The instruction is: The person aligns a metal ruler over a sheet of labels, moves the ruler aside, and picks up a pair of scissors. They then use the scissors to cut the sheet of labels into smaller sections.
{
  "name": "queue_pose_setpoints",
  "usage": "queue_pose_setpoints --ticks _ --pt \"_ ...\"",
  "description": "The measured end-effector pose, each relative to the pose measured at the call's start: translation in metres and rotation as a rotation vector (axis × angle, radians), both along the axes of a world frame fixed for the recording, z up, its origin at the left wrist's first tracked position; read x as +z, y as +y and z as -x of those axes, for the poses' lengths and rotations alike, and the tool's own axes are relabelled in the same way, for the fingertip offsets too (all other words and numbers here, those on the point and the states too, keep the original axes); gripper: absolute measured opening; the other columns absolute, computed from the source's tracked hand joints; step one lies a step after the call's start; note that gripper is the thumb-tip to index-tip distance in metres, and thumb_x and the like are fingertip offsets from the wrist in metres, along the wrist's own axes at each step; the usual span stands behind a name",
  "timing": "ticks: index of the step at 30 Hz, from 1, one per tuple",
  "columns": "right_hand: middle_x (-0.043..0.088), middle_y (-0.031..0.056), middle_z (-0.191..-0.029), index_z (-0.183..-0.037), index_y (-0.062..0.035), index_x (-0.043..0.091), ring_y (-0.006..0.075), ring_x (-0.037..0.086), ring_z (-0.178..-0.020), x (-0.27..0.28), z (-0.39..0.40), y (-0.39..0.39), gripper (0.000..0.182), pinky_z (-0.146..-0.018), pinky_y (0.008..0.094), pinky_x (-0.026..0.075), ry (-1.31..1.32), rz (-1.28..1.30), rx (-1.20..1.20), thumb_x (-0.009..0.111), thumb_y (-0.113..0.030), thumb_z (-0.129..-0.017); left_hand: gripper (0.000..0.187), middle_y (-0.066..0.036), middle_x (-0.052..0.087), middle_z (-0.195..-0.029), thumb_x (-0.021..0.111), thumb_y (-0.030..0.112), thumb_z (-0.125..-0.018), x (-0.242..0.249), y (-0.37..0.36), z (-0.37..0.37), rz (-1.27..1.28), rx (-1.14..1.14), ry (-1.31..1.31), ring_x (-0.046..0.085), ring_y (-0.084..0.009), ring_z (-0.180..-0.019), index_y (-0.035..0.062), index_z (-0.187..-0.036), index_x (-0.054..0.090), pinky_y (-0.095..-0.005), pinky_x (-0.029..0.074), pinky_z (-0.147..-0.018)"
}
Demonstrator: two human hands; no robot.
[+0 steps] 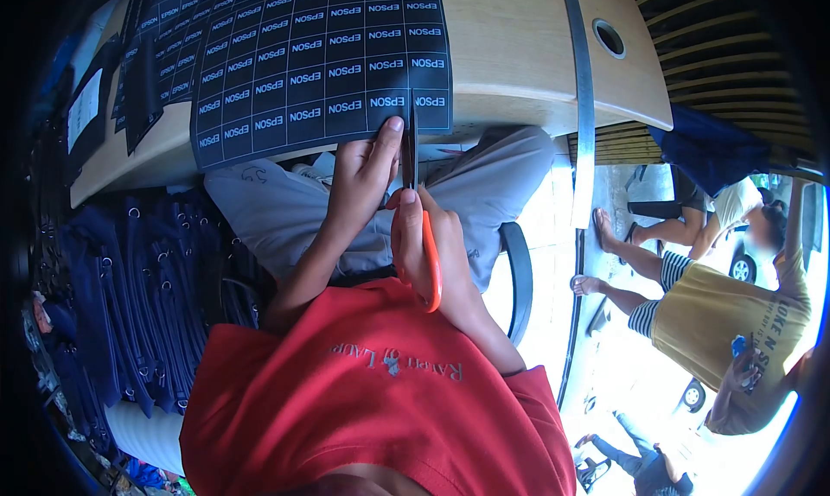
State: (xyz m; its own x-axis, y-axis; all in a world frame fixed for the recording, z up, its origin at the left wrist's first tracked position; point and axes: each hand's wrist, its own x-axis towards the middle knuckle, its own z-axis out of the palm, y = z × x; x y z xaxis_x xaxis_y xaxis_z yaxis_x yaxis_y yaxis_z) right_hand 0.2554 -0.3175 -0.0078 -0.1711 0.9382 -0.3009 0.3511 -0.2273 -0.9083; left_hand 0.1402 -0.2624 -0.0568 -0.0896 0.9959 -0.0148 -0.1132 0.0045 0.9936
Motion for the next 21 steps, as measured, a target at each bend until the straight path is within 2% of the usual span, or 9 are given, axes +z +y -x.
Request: queue_pose_setpoints --ticks 8,21 --pt "0.051 0.0075 -0.046 -0.087 0.0018 0.055 0.0191 0.052 -0.037 0.0024 0.0032 0.0006 0.050 -0.044 0.0305 0.042 0.035 0.006 -0.014 0.026 -0.035 -0.105 0.032 0.005 0.038 -0.057 0.052 0.023 -0.100 0.0043 0.0002 0.0014 0.021 -0.003 -0.022 0.033 -0.0041 -0.051 0.0028 -0.075 0.053 -0.0262 0.025 -0.046" --pt "0.053 0.0076 -0.049 -0.087 0.0009 0.054 0.0191 0.053 -0.040 0.0046 0.0039 0.0004 0.050 -0.045 0.0311 0.042 -0.025 0.011 -0.004 0.026 -0.037 -0.105 0.032 0.005 0.039 -0.057 0.053 0.023 -0.099 0.0064 -0.0001 0.0013 0.040 0.003 -0.067 0.034 -0.0033 -0.052 0.0024 -0.074 0.054 -0.0264 0.025 -0.046"
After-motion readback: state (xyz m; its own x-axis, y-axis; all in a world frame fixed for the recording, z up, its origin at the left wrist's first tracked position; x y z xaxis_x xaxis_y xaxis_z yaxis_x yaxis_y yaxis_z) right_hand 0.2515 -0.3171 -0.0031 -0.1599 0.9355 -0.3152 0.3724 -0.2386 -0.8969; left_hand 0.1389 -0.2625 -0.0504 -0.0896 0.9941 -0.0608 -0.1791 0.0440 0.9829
